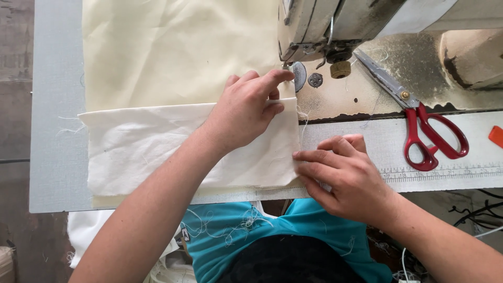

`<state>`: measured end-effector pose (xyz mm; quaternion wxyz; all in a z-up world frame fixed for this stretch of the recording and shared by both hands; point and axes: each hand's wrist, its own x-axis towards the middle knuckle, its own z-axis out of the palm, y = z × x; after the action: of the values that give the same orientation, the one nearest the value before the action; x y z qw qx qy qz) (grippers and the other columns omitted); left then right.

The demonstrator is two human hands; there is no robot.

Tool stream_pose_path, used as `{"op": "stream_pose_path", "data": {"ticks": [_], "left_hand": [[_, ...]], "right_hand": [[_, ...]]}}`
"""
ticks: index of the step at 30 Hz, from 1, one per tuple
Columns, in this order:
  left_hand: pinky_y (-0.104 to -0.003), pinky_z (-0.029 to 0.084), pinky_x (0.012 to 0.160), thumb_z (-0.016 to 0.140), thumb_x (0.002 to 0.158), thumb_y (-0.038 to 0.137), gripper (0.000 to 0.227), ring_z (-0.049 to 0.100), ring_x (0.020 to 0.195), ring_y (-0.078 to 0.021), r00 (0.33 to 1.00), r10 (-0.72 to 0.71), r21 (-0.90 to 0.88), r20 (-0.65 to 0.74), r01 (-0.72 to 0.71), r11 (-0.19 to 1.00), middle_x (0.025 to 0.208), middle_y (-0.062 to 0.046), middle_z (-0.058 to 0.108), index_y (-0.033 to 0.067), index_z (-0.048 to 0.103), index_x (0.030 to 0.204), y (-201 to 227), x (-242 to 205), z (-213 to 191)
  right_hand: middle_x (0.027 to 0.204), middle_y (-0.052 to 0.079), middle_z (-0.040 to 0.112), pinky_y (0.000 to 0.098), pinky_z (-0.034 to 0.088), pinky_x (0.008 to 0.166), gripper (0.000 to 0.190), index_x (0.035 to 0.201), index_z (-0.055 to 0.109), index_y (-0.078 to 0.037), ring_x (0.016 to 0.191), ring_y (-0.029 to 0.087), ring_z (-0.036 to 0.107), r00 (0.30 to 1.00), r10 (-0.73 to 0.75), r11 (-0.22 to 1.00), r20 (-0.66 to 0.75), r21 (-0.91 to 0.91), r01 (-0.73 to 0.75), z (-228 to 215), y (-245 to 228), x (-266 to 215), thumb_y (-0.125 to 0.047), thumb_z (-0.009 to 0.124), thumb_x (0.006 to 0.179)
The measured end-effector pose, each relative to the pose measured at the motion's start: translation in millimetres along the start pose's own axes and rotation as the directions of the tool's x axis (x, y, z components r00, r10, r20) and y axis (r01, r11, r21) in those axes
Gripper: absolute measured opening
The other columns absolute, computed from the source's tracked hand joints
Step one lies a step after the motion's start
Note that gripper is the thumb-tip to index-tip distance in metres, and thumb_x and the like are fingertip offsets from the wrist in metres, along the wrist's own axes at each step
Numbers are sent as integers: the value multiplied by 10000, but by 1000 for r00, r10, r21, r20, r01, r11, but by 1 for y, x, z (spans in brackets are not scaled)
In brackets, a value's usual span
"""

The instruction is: Trimming and aligning fabric components to assemble a bag at a sewing station.

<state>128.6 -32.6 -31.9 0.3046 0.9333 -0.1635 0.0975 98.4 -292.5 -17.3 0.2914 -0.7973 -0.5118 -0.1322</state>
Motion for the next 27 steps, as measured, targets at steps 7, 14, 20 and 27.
{"op": "stream_pose_path", "data": {"ticks": [7,14,20,27], "left_hand": [[-456,462,895,760,919,270,351,562,1129,-268,970,202,367,-133,-141,920,1191,2,631,196,634,1238,12,-5,5],[-686,311,1110,739,929,245,218,589,1269,-329,936,302,546,-179,-161,822,1161,-59,693,149,722,1124,34,-32,19],[-859,264,1087,716,893,530,601,491,1421,-426,980,176,463,-94,-114,879,1393,-73,626,139,667,1347,31,-37,17],[-870,249,1091,642,941,545,598,461,1451,-455,986,154,449,-58,-112,887,1433,-82,598,130,646,1370,31,-39,13]], "right_hand": [[1076,-69,776,381,397,868,96,950,777,-234,979,217,662,998,50,999,39,-13,-50,13,11,-6,-305,719,976],[1286,-5,697,468,345,927,269,987,747,-215,1231,292,586,982,70,998,174,-11,-69,-6,23,18,-461,795,890],[1454,-13,669,489,307,1099,430,1400,644,-235,1306,273,613,996,79,971,38,-230,-69,18,101,36,-421,694,1015],[1387,61,701,590,275,1125,465,1428,661,-208,1234,347,647,999,5,965,54,-261,9,24,115,37,-485,601,1060]]}}
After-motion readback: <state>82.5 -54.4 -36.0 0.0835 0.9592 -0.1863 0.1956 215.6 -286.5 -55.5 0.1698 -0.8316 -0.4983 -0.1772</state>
